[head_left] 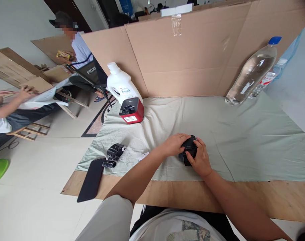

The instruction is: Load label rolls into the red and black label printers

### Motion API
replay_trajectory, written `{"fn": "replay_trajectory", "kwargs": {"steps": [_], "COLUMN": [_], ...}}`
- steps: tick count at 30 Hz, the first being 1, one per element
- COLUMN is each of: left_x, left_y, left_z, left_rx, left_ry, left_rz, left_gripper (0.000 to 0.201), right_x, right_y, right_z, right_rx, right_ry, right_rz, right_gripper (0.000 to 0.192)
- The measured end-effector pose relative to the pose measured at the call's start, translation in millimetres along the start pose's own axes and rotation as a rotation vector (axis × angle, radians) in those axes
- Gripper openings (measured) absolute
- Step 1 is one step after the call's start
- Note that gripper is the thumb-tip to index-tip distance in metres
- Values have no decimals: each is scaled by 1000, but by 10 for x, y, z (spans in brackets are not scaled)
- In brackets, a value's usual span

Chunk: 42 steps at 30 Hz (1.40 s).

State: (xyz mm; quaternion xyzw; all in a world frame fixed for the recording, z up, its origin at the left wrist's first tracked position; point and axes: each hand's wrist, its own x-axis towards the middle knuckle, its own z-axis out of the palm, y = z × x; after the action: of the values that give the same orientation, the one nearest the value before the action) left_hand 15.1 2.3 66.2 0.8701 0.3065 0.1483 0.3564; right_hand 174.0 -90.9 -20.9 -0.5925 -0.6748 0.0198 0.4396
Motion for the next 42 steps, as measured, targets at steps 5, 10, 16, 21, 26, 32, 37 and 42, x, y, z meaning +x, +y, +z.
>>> {"fn": "replay_trajectory", "kwargs": {"steps": [5,10,16,21,26,32,37,42], "left_x": [97,72,-124,-153,-64,6,31,25], "left_y": [93,170,-85,-315,-462,-489,-472,-479], "left_z": [39,6,65,208,180,132,153,150], "left_rx": [68,213,-44,-390,-834,-896,-877,-870], "left_ry": [-58,-128,140,138,-39,-58,-34,-5], "left_rz": [-42,-21,-83,-429,-491,-520,-563,-560], "left_gripper": [60,58,49,64,80,80,82,81], "right_x": [-2,37,364,732,928,966,965,853], "right_y": [-9,-39,104,199,185,156,15,-42], "right_z": [-8,-87,-294,-404,-431,-450,-420,-419], "right_rx": [-8,-10,-126,-235,-226,-258,-375,-419], "right_ry": [-16,-14,-153,-549,-737,-760,-769,-612], "right_rz": [15,6,-130,-219,-229,-243,-330,-436], "right_gripper": [53,50,31,49,54,54,55,51]}}
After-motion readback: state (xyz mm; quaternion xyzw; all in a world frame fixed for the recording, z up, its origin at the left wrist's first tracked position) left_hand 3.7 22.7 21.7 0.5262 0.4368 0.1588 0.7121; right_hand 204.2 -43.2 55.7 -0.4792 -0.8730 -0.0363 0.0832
